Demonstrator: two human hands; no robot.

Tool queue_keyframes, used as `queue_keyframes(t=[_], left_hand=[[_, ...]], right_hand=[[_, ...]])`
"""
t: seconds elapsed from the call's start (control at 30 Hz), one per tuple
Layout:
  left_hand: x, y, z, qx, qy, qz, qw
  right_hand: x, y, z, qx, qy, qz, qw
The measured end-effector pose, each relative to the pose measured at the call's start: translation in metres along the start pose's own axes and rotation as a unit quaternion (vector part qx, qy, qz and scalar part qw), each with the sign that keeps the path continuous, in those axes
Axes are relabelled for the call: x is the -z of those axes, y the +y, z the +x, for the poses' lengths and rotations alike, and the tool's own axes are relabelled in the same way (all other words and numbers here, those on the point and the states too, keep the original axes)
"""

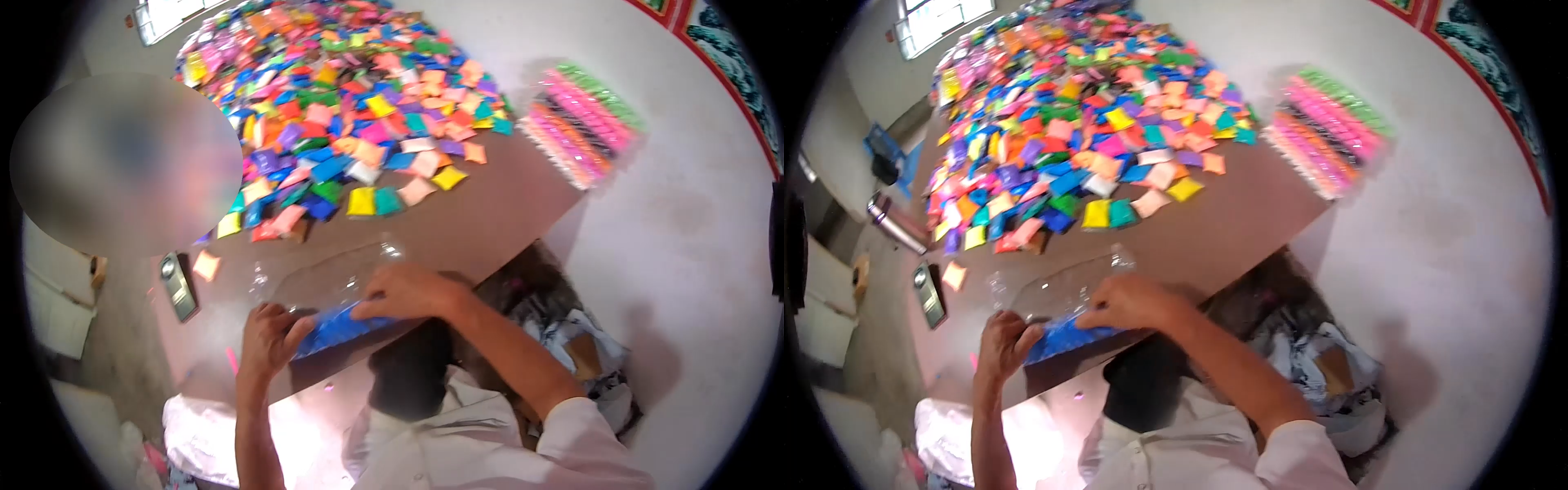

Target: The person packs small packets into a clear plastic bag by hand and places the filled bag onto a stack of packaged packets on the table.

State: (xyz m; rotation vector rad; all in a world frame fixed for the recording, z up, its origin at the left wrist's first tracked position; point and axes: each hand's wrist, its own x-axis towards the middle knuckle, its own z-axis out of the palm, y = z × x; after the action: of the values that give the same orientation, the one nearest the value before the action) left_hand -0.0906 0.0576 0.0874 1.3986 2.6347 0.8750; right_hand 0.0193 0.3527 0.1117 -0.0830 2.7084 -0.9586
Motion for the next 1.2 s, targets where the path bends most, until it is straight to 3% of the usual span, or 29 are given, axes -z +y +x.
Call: queue_keyframes(t=[0.23, 0.33, 0.4, 0.7, 0.8, 0.87, 1.0, 1.03, 1.07, 1.1, 1.2], left_hand=[[0.013, 0.003, 0.035, 0.128, -0.057, 0.018, 0.99], [0.009, -0.004, 0.045, 0.136, -0.033, 0.047, 0.989], [0.008, -0.005, 0.052, 0.114, -0.011, 0.057, 0.992], [0.001, -0.029, 0.074, 0.071, 0.045, 0.126, 0.988], [0.005, -0.031, 0.079, 0.071, 0.092, 0.067, 0.991], [0.015, -0.027, 0.08, 0.128, 0.06, -0.092, 0.986], [0.009, -0.023, 0.062, 0.079, 0.086, -0.107, 0.987], [0.003, -0.025, 0.057, 0.078, 0.08, -0.039, 0.993], [0.0, -0.027, 0.054, 0.076, 0.074, 0.029, 0.994], [-0.002, -0.028, 0.054, 0.116, 0.053, 0.023, 0.992], [-0.01, -0.029, 0.06, 0.103, 0.082, 0.001, 0.991]], right_hand=[[0.013, -0.006, 0.014, -0.007, 0.06, -0.022, 0.998], [0.012, 0.001, 0.024, -0.013, 0.076, -0.042, 0.996], [0.007, 0.004, 0.032, 0.034, 0.13, -0.079, 0.988], [-0.005, -0.002, 0.026, 0.021, 0.15, -0.117, 0.982], [-0.009, 0.005, 0.031, 0.02, 0.156, -0.102, 0.982], [-0.008, 0.01, 0.036, 0.021, 0.152, -0.101, 0.983], [-0.006, 0.014, 0.044, 0.005, 0.133, -0.081, 0.988], [-0.009, 0.016, 0.046, 0.005, 0.13, -0.079, 0.988], [-0.012, 0.017, 0.048, 0.008, 0.15, -0.076, 0.986], [-0.014, 0.018, 0.05, 0.011, 0.171, -0.073, 0.982], [-0.022, 0.024, 0.055, 0.051, 0.255, -0.125, 0.957]])
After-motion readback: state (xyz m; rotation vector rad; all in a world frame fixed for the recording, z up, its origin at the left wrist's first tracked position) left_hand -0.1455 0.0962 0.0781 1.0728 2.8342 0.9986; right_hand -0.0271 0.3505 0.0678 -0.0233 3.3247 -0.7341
